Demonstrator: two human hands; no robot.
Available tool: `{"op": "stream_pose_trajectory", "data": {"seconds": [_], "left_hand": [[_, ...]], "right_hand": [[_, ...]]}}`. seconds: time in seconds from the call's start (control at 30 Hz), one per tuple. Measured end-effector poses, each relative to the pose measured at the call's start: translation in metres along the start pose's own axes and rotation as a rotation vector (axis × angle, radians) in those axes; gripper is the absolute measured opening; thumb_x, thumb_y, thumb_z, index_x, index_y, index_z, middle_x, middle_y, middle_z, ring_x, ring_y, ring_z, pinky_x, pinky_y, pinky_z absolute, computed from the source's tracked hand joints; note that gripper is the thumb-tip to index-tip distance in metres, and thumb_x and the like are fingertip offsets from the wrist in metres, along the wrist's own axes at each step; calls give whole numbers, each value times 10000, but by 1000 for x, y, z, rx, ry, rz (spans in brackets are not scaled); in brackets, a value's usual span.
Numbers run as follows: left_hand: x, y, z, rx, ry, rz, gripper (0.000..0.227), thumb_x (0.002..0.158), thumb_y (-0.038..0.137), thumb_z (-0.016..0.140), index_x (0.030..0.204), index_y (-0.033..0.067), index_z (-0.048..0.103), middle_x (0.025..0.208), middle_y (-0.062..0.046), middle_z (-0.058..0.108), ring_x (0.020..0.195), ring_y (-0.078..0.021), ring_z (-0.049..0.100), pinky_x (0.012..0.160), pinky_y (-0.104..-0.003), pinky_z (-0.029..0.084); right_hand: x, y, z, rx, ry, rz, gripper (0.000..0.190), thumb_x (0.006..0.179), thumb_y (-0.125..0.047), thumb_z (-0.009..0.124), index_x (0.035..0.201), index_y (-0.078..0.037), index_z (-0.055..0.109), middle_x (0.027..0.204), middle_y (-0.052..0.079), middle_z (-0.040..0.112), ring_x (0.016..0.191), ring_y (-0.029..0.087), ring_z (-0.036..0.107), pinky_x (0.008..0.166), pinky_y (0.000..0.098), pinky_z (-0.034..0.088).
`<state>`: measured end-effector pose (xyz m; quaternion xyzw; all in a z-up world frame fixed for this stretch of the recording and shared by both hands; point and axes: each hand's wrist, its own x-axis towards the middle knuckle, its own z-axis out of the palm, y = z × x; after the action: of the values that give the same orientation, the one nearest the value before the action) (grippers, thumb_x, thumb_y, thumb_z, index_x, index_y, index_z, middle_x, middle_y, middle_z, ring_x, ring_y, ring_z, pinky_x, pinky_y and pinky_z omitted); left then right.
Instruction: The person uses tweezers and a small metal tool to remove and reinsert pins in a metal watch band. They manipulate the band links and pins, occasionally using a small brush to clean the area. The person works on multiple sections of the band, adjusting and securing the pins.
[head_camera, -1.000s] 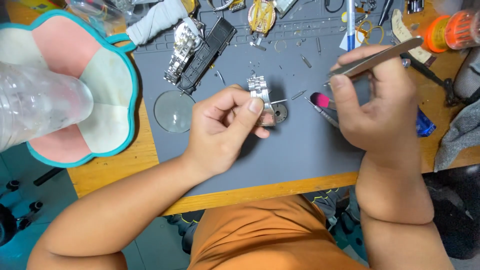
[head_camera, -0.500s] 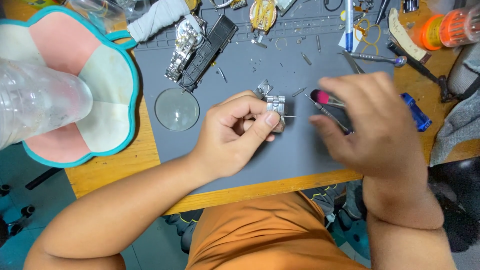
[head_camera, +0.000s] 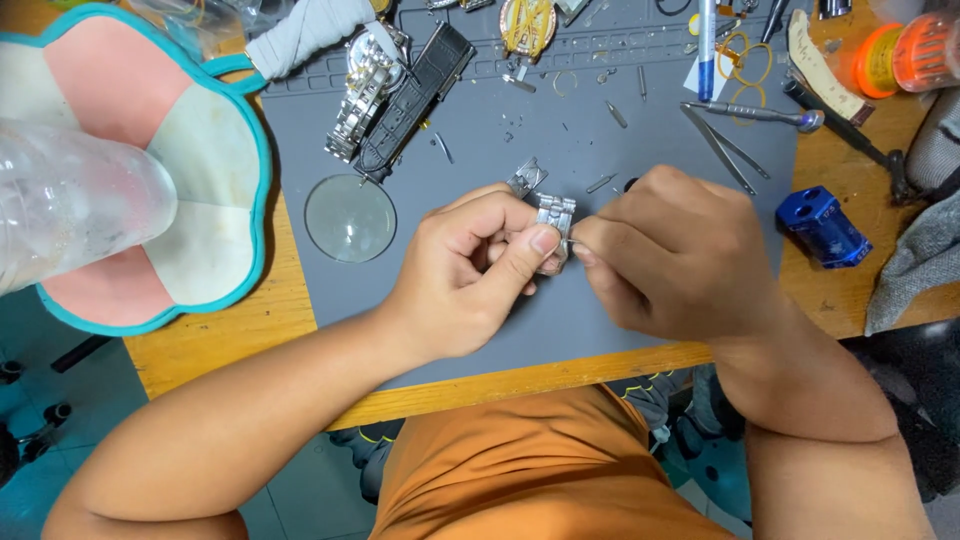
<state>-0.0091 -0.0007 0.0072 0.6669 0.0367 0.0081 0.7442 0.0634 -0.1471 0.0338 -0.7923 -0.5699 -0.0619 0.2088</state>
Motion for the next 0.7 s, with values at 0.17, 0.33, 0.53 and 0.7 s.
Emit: {"op": "stream_pose_trajectory", "data": {"seconds": [0.17, 0.33, 0.53, 0.7], "left_hand": [[2, 2, -2, 106, -85, 87, 160, 805, 148, 444, 674, 84, 510, 620, 4, 460, 493, -67, 377, 477, -173, 332], [-1, 0, 3, 145, -17, 112, 162, 804, 131, 441, 666, 79, 507, 603, 5, 458, 512, -85, 363, 495, -189, 330], [4, 1, -3, 145, -125, 118, 161, 809, 152, 434, 682, 81, 503, 618, 1, 459, 496, -83, 372, 480, -187, 328], [5, -2, -2, 254, -137, 152, 132, 803, 129, 439, 691, 77, 486, 602, -2, 417, 501, -105, 381, 470, -208, 334]], "right_hand": [[1, 3, 1, 162, 38, 8, 226, 819, -118, 354, 658, -45, 494, 575, 38, 442, 464, 211, 341, 458, 284, 293], [-8, 3, 6, 30, 55, -30, 145, 792, -83, 407, 667, -74, 481, 586, 17, 410, 491, 191, 355, 468, 259, 326], [3, 13, 1, 417, -11, -17, 227, 812, -86, 331, 641, -24, 467, 584, 43, 450, 473, 207, 343, 489, 300, 309], [-9, 7, -1, 43, -18, -43, 108, 798, -45, 444, 712, -73, 503, 608, 17, 448, 504, 197, 340, 459, 258, 314]]}}
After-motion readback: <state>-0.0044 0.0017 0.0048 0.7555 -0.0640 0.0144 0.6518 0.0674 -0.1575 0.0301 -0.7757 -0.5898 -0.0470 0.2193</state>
